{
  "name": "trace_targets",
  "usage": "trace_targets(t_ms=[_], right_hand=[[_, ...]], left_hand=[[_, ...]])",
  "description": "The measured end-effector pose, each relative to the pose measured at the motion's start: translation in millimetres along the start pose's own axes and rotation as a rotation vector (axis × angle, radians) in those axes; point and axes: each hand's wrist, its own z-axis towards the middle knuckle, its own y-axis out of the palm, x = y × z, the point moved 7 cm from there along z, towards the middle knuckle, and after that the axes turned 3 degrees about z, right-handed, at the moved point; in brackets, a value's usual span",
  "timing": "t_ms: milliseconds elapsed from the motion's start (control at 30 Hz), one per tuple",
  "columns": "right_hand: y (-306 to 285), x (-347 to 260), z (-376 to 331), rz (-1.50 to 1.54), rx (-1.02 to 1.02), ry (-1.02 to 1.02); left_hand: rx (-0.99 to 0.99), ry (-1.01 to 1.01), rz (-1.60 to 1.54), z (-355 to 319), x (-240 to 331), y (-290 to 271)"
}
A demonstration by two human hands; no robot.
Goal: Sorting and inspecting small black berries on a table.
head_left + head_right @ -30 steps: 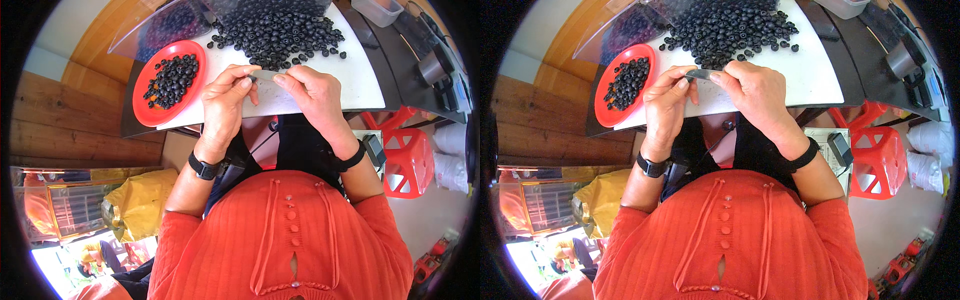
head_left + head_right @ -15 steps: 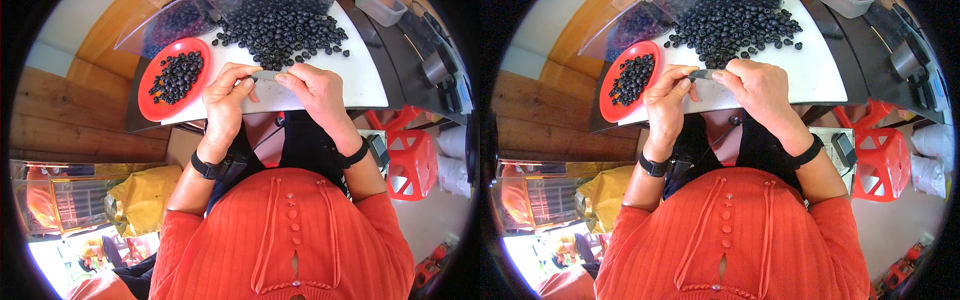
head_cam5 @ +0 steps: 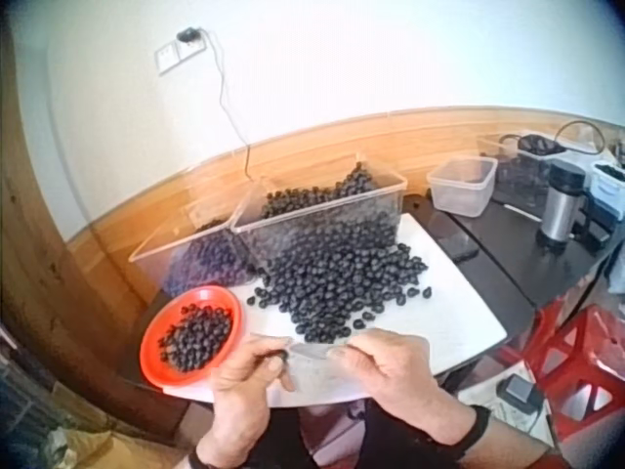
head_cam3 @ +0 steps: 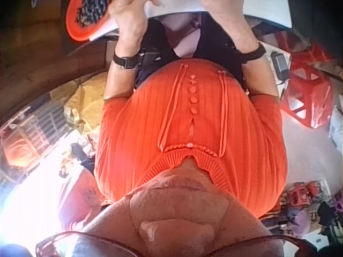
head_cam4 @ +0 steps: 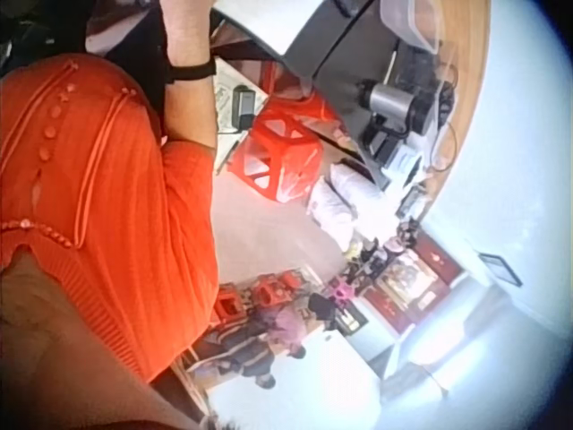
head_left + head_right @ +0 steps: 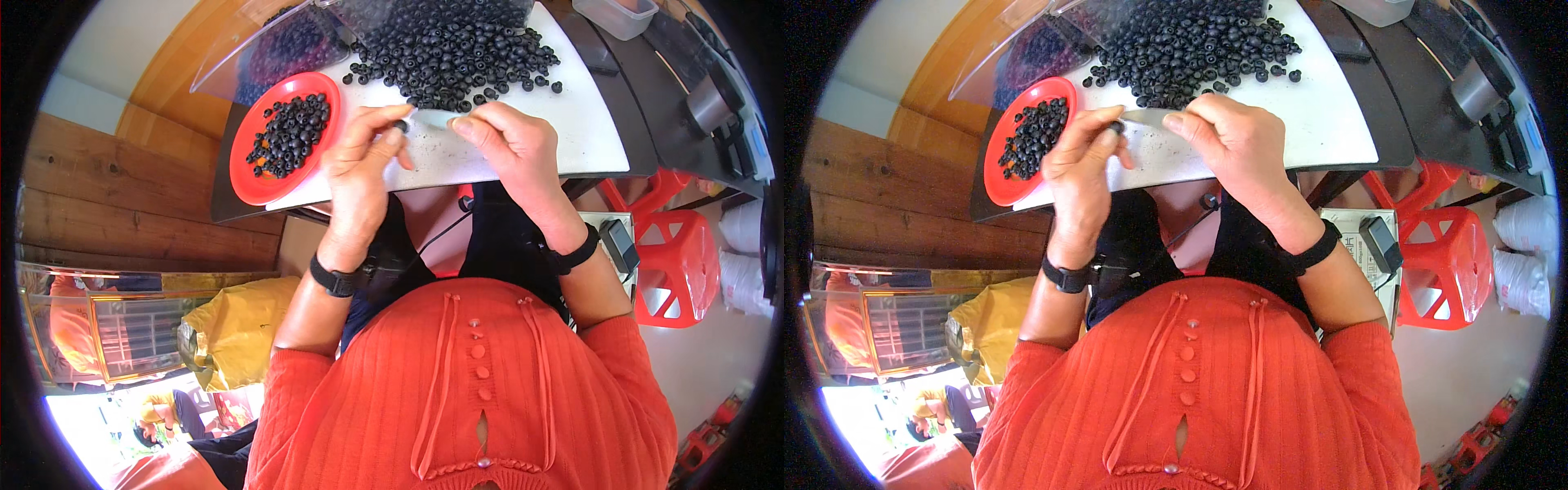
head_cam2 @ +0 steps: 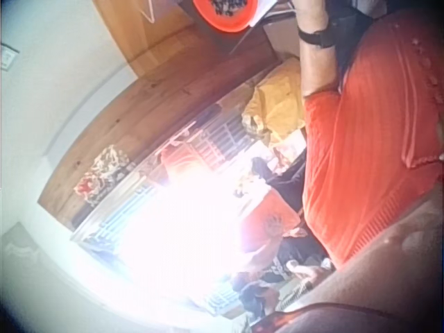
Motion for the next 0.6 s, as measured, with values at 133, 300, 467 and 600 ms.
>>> trace_targets(t_ms=[133, 300, 467, 600], right_hand=[[-18.1, 12.2, -3.0, 0.148, 0.144, 0.072], [-30.2, 18.2, -3.9, 0.397, 0.227, 0.172], [-33.3, 24.0, -4.3, 0.511, 0.281, 0.228], [-32.3, 24.1, -4.3, 0.491, 0.240, 0.224]], left_hand=[[0.212, 0.147, 0.448, 21.8, 29.8, -56.6], [0.304, 0.218, 0.909, 45.4, 51.9, -106.2], [-0.101, 0.392, 1.077, 37.1, 18.4, -19.3], [-0.238, 0.380, 1.063, 32.3, 0.1, 42.6]])
